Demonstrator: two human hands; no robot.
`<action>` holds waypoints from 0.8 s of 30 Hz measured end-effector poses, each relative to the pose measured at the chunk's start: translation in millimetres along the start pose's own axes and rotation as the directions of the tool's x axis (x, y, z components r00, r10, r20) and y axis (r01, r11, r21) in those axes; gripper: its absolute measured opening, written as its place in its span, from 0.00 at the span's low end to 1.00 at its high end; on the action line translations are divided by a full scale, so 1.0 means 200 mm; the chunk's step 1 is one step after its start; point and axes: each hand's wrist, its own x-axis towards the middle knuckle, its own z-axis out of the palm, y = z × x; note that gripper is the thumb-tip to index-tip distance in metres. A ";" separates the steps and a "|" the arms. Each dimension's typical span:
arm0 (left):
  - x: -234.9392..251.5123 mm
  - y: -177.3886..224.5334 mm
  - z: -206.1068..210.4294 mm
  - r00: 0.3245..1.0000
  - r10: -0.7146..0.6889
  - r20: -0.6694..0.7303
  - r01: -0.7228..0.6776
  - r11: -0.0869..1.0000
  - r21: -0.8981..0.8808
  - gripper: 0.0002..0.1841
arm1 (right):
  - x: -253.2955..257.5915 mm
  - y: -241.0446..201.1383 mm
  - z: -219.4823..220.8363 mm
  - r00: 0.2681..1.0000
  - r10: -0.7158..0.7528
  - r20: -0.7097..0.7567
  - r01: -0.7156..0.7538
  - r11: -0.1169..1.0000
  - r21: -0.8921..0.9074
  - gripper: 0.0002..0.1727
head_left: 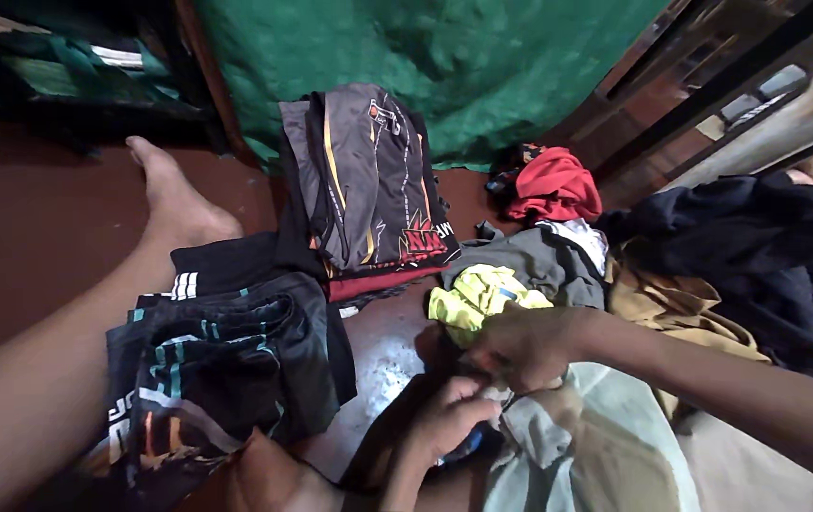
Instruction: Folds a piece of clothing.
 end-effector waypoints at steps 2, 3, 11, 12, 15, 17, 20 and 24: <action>0.01 0.01 -0.03 0.998 -0.026 0.063 0.025 0.999 0.025 0.07 | 0.00 -0.01 -0.02 0.991 0.061 0.115 -0.066 0.997 0.042 0.10; 0.01 0.02 -0.03 0.996 -0.031 0.085 0.029 0.999 0.026 0.07 | 0.00 0.00 -0.01 0.990 0.042 0.136 -0.057 0.993 0.104 0.09; 0.01 0.06 -0.03 0.996 0.003 0.084 -0.015 0.990 0.138 0.15 | -0.03 -0.02 -0.02 0.999 0.009 0.052 -0.011 1.000 0.025 0.16; 0.02 0.04 -0.03 0.996 0.021 0.091 -0.037 0.982 0.185 0.14 | -0.02 -0.02 -0.03 0.997 0.077 0.023 -0.074 0.987 -0.140 0.20; 0.03 0.03 -0.03 0.996 0.008 0.091 -0.034 0.957 0.289 0.15 | 0.00 -0.01 -0.08 0.987 0.158 -0.035 -0.158 0.896 -0.415 0.21; 0.03 0.04 -0.04 0.999 -0.036 0.016 0.029 0.947 0.319 0.15 | 0.02 0.01 -0.09 0.987 0.121 -0.102 -0.157 0.842 -0.516 0.20; 0.02 0.12 -0.03 0.944 -0.123 -0.306 0.252 0.868 0.427 0.16 | 0.06 0.05 -0.07 0.920 -0.010 -0.392 -0.217 0.819 -0.531 0.22; 0.00 0.03 0.02 0.680 0.331 -0.654 0.175 0.793 0.583 0.18 | 0.00 0.04 0.03 0.695 0.031 -0.719 -0.396 0.850 -0.346 0.18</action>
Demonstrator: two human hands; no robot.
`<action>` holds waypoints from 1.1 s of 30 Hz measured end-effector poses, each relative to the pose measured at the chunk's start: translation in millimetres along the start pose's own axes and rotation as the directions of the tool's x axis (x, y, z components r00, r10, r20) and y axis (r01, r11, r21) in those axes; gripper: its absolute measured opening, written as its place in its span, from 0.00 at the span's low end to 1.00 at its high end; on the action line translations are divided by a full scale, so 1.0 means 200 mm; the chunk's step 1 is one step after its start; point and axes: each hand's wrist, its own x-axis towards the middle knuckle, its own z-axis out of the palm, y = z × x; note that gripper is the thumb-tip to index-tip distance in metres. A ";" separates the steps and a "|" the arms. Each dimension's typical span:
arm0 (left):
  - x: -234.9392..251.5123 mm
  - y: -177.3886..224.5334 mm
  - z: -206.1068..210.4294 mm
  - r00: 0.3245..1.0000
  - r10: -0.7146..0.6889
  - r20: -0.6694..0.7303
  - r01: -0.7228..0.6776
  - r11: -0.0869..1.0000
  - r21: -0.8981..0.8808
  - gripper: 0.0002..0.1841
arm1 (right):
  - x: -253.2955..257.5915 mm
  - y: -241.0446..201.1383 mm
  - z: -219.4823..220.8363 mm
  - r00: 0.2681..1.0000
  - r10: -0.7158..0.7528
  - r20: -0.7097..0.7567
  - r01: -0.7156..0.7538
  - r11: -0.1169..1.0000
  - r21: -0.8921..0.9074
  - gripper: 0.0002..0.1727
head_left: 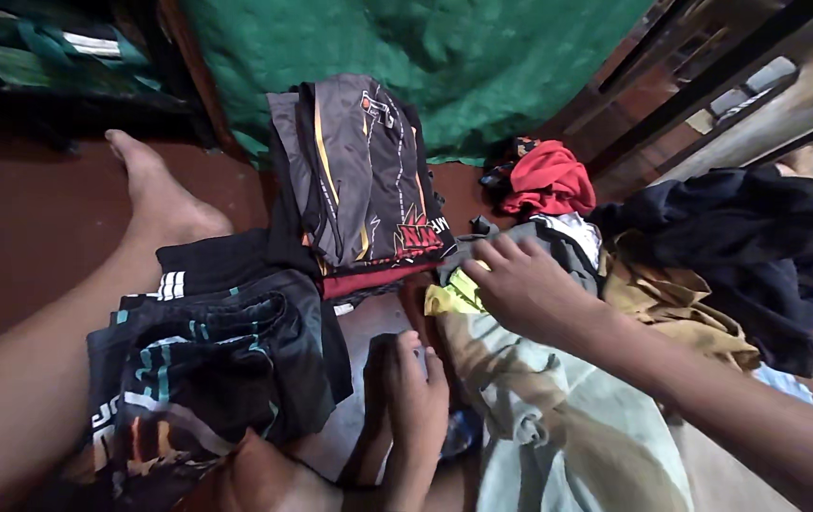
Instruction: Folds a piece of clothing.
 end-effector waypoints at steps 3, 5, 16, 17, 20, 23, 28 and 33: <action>-0.05 0.06 0.05 0.971 0.222 0.089 -0.220 0.975 -0.037 0.16 | -0.21 0.04 -0.01 0.896 0.041 0.442 -0.151 0.965 0.215 0.17; -0.06 0.14 0.07 0.886 0.171 0.431 -0.210 0.977 0.043 0.19 | -0.31 0.11 0.07 0.737 -0.030 0.675 -0.228 0.929 0.290 0.24; -0.16 0.06 0.15 0.929 0.311 0.201 -0.097 0.728 -0.678 0.06 | -0.37 0.31 0.08 0.780 -0.225 0.584 -0.299 0.686 0.663 0.11; -0.16 0.05 0.13 0.918 0.283 0.277 -0.003 0.705 -0.709 0.06 | -0.34 0.32 0.07 0.794 -0.240 0.558 -0.305 0.638 0.707 0.07; -0.16 0.03 0.12 0.821 0.268 0.504 0.181 0.714 -0.676 0.09 | -0.27 0.31 0.00 0.841 -0.246 0.482 -0.363 0.404 0.840 0.10; -0.15 0.04 0.12 0.741 0.299 0.601 0.188 0.767 -0.614 0.13 | -0.21 0.28 -0.07 0.780 -0.266 0.567 -0.413 0.462 0.785 0.07; -0.15 0.12 0.15 0.874 0.198 0.443 0.192 0.696 -0.692 0.10 | -0.03 0.28 -0.02 0.727 0.021 0.686 -0.429 0.794 0.431 0.17; -0.21 0.08 0.22 0.933 -0.294 0.208 0.359 0.713 -0.602 0.11 | 0.21 0.11 0.18 0.898 -0.122 0.423 -0.105 0.874 0.474 0.14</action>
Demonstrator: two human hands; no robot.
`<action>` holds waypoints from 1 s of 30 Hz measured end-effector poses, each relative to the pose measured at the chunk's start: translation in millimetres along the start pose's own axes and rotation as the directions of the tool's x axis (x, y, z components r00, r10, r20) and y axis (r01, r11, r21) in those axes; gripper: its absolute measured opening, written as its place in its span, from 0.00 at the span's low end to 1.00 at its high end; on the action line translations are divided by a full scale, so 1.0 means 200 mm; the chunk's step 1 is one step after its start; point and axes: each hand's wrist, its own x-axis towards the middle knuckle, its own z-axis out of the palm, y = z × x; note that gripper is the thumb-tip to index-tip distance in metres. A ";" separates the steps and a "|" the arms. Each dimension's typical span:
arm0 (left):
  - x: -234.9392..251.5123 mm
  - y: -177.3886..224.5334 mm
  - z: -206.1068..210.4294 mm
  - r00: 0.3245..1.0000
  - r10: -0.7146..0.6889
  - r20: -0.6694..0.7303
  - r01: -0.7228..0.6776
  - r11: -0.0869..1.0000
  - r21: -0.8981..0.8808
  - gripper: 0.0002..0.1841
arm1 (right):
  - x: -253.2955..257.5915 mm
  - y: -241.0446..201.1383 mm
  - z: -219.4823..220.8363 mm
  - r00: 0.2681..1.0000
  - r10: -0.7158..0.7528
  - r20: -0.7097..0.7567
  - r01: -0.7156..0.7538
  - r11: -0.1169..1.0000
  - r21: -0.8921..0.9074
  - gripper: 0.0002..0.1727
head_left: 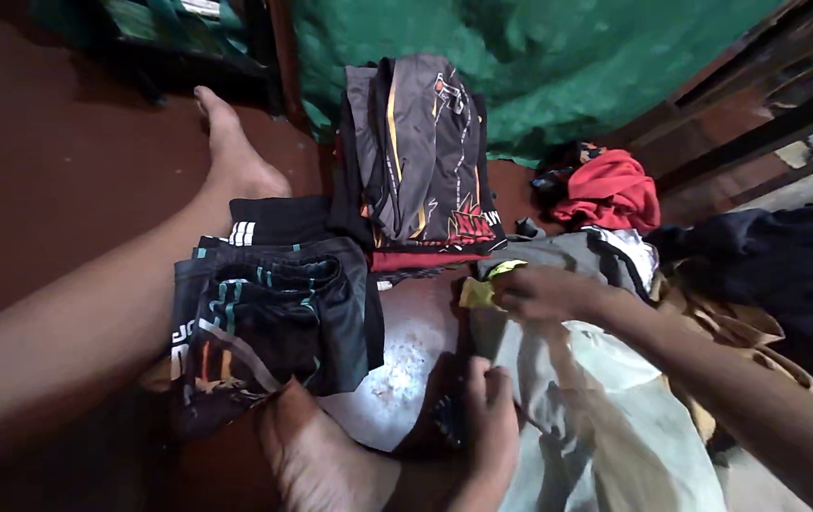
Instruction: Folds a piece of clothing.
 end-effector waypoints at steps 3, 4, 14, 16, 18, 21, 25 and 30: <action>-0.01 -0.04 -0.01 0.977 -0.172 -0.127 0.163 0.984 -0.074 0.22 | 0.12 -0.11 0.08 0.998 -0.048 -0.030 0.045 0.994 -0.103 0.19; -0.01 -0.05 -0.01 0.974 -0.159 -0.159 0.149 0.986 -0.070 0.25 | 0.12 -0.13 0.08 0.996 -0.037 -0.081 0.026 0.991 -0.135 0.21; 0.16 0.10 0.01 0.938 -0.345 0.000 0.335 0.910 0.244 0.32 | -0.24 0.12 0.15 0.952 0.305 0.001 -0.300 0.937 0.179 0.25; 0.17 0.12 0.05 0.927 -0.374 -0.012 0.372 0.917 0.143 0.28 | -0.18 0.15 0.27 0.952 0.296 -0.074 -0.273 0.934 0.230 0.26; 0.16 0.14 0.06 0.941 -0.334 -0.052 0.337 0.939 0.071 0.19 | -0.13 0.11 0.31 0.960 0.253 -0.120 -0.212 0.936 0.280 0.27; 0.12 0.07 0.03 0.981 -0.148 -0.124 0.160 0.983 0.093 0.14 | -0.10 0.02 0.27 0.981 0.178 -0.079 -0.151 0.952 0.267 0.29; 0.12 0.03 0.04 0.985 0.058 -0.162 -0.044 0.995 0.088 0.15 | -0.11 -0.02 0.16 0.995 0.067 -0.072 -0.042 0.952 0.302 0.19; 0.10 0.09 0.06 0.989 -0.019 -0.146 0.017 1.000 -0.016 0.16 | -0.11 0.02 0.11 0.989 -0.078 -0.124 0.126 0.884 0.450 0.26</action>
